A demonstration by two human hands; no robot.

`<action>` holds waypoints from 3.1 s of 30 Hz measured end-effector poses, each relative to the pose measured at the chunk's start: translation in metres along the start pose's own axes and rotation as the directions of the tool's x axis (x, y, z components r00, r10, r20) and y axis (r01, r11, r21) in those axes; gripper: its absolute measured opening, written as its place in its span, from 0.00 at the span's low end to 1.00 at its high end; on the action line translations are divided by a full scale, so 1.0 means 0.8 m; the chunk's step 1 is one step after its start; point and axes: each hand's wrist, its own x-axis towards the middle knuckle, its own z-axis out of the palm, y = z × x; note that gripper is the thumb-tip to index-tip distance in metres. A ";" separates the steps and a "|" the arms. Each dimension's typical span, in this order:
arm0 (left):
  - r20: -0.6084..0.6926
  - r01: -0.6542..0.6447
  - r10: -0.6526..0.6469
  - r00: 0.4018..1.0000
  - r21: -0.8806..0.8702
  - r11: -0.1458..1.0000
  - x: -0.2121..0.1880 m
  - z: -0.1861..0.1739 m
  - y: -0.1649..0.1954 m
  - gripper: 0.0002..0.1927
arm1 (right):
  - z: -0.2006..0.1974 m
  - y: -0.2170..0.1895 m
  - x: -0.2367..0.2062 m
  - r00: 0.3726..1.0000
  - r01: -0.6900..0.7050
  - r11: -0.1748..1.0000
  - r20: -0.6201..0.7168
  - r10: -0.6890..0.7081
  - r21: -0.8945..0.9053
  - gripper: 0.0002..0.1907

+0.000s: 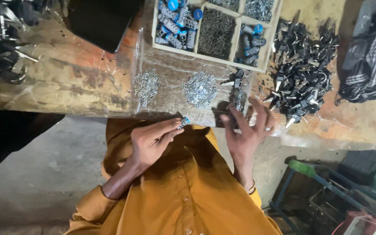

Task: The person sits at a workbench assembling padlock lock cores by hand. They pick a lock cylinder, insert small metal pins and springs into it from a compartment tray, then place the finished core into a compartment box, repeating this cycle with parts picked from piles of locks and hardware on the table.

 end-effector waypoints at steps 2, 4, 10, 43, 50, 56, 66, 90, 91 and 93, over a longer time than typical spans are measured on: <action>-0.006 0.057 -0.058 0.998 -0.068 0.996 -0.002 0.003 -0.004 0.13 | -0.003 0.006 -0.005 0.998 0.005 1.000 0.062 -0.007 0.027 0.18; -0.021 0.090 -0.093 0.995 -0.107 0.990 -0.004 0.006 -0.008 0.13 | -0.008 0.006 -0.012 0.990 -0.051 0.981 0.140 0.025 0.188 0.19; -0.074 0.097 -0.108 0.991 -0.145 0.985 -0.006 0.014 -0.015 0.11 | -0.006 0.008 -0.009 0.995 -0.022 0.999 0.097 0.025 -0.033 0.22; -0.102 0.108 -0.111 0.989 -0.036 0.994 -0.005 -0.003 0.001 0.12 | 0.019 -0.089 -0.001 0.992 -0.056 0.754 0.122 -0.032 0.654 0.09; -0.074 -0.183 0.210 0.975 0.272 0.945 -0.004 -0.009 -0.003 0.12 | 0.019 -0.100 0.001 0.991 -0.089 0.832 0.131 0.020 0.548 0.12; -0.023 -0.256 0.278 0.960 0.326 0.910 -0.003 -0.011 -0.003 0.11 | 0.013 -0.078 0.002 0.978 -0.030 0.885 0.196 -0.069 0.464 0.13; -0.086 0.108 -0.115 0.990 -0.083 0.991 -0.007 -0.019 0.003 0.10 | 0.011 -0.064 0.003 0.987 0.107 0.959 0.085 -0.134 0.264 0.20; -0.102 0.094 -0.101 0.990 -0.071 0.993 -0.003 -0.013 0.009 0.11 | 0.015 -0.052 -0.014 0.989 0.041 0.858 0.104 -0.109 0.513 0.11; -0.103 0.101 -0.107 0.989 -0.067 0.993 -0.003 -0.014 0.010 0.11 | 0.017 -0.057 -0.012 0.993 0.000 0.826 0.099 -0.068 0.563 0.11; -0.105 0.117 -0.123 0.987 -0.060 0.991 -0.005 -0.015 0.011 0.12 | 0.019 -0.068 -0.006 0.994 0.011 0.815 0.084 -0.073 0.580 0.11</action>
